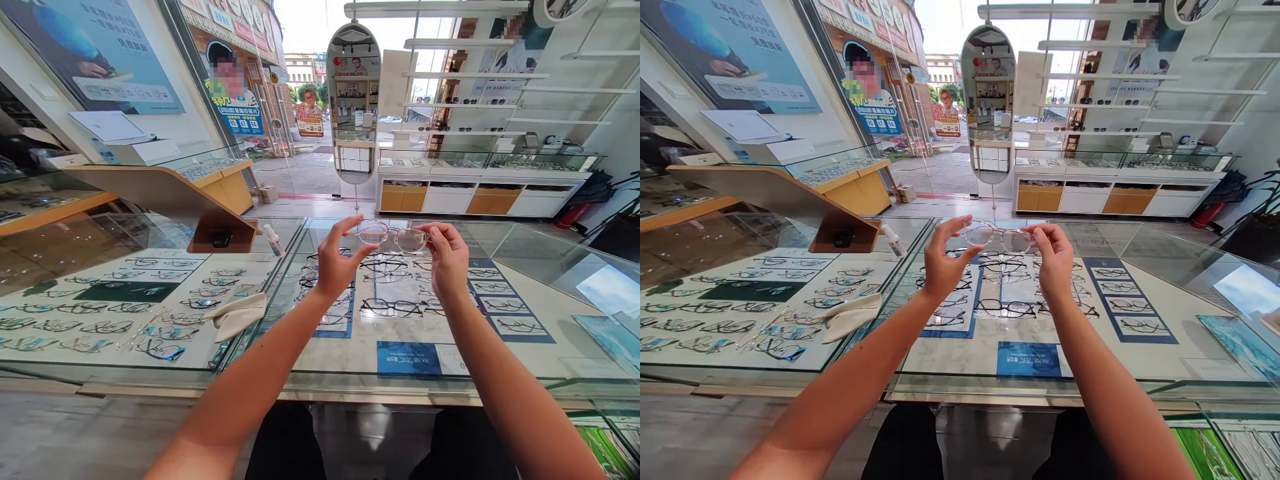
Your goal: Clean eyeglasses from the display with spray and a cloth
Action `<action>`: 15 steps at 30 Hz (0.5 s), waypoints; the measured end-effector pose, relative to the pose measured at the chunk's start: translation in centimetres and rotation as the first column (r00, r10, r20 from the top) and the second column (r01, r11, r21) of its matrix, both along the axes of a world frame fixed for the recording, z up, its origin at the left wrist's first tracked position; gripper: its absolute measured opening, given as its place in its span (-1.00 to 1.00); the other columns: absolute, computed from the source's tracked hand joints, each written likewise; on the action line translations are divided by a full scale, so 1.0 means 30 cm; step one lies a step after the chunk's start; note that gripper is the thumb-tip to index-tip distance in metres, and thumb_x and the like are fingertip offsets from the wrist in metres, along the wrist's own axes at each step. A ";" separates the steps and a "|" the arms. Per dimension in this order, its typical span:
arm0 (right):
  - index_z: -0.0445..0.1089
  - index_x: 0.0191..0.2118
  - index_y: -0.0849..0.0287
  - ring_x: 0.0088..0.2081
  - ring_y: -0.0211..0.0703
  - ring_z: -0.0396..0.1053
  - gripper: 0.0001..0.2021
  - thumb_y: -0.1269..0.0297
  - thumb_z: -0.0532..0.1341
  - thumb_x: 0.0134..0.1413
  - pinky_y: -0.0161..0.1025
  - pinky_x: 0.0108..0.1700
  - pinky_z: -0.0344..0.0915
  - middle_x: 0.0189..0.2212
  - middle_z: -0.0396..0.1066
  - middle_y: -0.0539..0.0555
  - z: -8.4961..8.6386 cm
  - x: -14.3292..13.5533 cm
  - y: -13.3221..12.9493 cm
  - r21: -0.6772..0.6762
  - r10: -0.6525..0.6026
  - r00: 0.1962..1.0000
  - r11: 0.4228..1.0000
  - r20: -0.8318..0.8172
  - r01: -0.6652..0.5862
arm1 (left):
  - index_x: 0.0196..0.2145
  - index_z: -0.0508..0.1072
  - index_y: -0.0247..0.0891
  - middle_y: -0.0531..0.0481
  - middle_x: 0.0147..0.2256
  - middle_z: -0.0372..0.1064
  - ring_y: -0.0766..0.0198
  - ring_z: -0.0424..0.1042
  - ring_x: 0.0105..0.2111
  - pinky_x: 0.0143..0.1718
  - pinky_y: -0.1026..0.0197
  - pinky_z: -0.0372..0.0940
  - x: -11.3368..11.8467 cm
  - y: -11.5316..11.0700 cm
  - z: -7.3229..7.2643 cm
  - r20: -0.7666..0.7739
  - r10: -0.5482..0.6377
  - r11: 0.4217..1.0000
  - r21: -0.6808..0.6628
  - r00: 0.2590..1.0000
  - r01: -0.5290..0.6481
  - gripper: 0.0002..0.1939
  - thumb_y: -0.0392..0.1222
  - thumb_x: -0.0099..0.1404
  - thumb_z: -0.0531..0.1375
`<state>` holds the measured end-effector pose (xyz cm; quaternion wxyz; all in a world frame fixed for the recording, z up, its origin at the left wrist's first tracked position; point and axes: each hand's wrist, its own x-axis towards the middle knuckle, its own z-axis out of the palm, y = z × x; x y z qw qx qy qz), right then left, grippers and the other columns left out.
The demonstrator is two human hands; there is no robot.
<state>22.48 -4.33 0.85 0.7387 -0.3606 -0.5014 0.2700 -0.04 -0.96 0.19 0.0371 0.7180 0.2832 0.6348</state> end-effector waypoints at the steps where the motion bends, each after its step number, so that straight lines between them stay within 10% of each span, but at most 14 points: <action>1: 0.56 -0.14 0.04 -0.11 -0.01 0.56 -0.78 0.02 0.34 0.30 -0.06 -0.02 0.44 -0.13 0.64 0.12 0.006 0.001 -0.005 0.029 -0.045 0.999 0.999 0.032 0.044 | 0.23 0.43 -0.09 -0.17 0.17 0.58 0.03 0.61 0.13 0.06 -0.03 0.51 -0.001 -0.002 0.001 -0.006 -0.001 1.000 -0.001 1.000 0.001 -0.38 0.09 0.31 0.47; 7: 0.61 -0.07 -0.02 0.14 0.11 0.48 -0.83 0.11 0.33 0.33 0.14 0.24 0.33 0.04 0.59 0.14 0.044 -0.002 -0.046 0.240 -0.255 0.847 0.958 0.467 0.156 | 0.23 0.45 -0.09 -0.15 0.13 0.60 -0.01 0.59 0.15 0.14 -0.11 0.51 0.000 -0.017 0.003 -0.067 0.015 1.000 -0.004 0.998 -0.015 -0.38 0.10 0.31 0.47; 15: 0.64 -0.25 -0.01 0.17 0.14 0.46 -0.84 0.06 0.37 0.26 0.19 0.31 0.26 0.04 0.60 0.13 0.043 0.032 -0.023 -0.045 0.050 0.816 0.999 0.576 -0.030 | 0.19 0.47 -0.09 -0.14 0.10 0.62 -0.01 0.61 0.15 0.19 -0.12 0.50 -0.005 -0.022 0.033 -0.134 -0.132 0.981 -0.156 0.982 0.111 -0.34 0.07 0.22 0.54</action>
